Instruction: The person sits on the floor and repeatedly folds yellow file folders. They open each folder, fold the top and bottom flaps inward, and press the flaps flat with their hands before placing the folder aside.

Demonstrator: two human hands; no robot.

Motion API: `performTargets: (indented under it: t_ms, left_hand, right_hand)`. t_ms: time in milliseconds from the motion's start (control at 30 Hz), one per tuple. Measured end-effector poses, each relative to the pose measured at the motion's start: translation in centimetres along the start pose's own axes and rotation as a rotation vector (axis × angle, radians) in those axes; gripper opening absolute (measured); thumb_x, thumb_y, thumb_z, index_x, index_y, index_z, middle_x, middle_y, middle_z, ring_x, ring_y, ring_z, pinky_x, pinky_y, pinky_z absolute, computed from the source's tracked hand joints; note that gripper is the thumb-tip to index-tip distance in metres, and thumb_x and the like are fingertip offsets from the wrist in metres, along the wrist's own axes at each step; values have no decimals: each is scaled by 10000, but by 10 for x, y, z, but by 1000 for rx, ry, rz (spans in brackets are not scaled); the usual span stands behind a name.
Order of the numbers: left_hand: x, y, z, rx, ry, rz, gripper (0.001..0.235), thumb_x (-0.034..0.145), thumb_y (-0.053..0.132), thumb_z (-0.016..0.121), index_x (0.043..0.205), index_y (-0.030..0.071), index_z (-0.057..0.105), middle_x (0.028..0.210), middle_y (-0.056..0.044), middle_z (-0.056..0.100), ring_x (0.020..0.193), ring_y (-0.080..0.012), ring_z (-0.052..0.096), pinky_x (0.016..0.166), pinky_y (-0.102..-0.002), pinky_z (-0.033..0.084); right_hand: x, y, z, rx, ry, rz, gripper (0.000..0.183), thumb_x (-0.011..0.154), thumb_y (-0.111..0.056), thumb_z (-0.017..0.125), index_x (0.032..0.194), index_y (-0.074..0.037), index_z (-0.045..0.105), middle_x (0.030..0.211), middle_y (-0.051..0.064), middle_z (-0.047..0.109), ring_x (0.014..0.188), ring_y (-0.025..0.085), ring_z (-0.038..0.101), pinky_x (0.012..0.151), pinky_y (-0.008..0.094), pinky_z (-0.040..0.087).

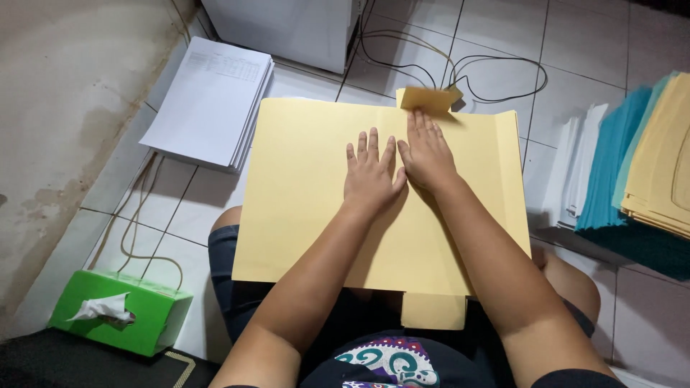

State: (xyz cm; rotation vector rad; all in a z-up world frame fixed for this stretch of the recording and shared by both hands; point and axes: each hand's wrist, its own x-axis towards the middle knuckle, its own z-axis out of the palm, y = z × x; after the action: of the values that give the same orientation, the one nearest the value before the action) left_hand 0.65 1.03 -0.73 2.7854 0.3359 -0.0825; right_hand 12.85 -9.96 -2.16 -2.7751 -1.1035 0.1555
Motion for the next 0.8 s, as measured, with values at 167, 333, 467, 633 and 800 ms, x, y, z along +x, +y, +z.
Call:
performTargets:
  t_ms: [167,333,467,633,800]
  left_hand:
    - [-1,2,-7,-21,-20,-13,731,983,538,307,1625,192,262,1681,-231,184,1574,-403,130,1249,-599,85]
    - [-3,7,-15,-55,-33,-24,727,978,505,302,1621,167,270,1683,-240,183,1577,-411,122,1249,-598,73]
    - [0,7,-12,-29,-40,-39,739,977,516,302,1623,161,252,1684,-239,172,1577,-407,113,1251,-596,67]
    - [-4,10,-12,-17,-46,-49,751,979,535,294,1626,157,241,1687,-218,178,1579,-385,120,1254,-579,76]
    - [-5,10,-16,-61,8,-83,784,958,515,316,1617,93,261,1685,-223,203,1580,-373,145,1253,-585,64]
  right_hand:
    - [31,23,18,4,7,50,693,1104,-488,195,1613,-18,221,1684,201,209,1576,327,152,1285,458,58]
    - [54,64,38,-7,115,-84,615,1116,-483,287,1525,-36,390,1508,185,459,1474,322,372,1267,447,161]
    - [68,53,61,-91,305,-113,514,1121,-494,349,1304,-34,487,1245,185,520,1313,366,479,1202,503,243]
    - [34,22,3,13,48,-51,618,1105,-451,264,1531,-11,351,1653,212,292,1566,354,166,1287,471,84]
    - [-6,73,-20,-18,-4,351,690,1103,-466,173,1618,-11,233,1715,186,147,1591,311,74,1291,442,29]
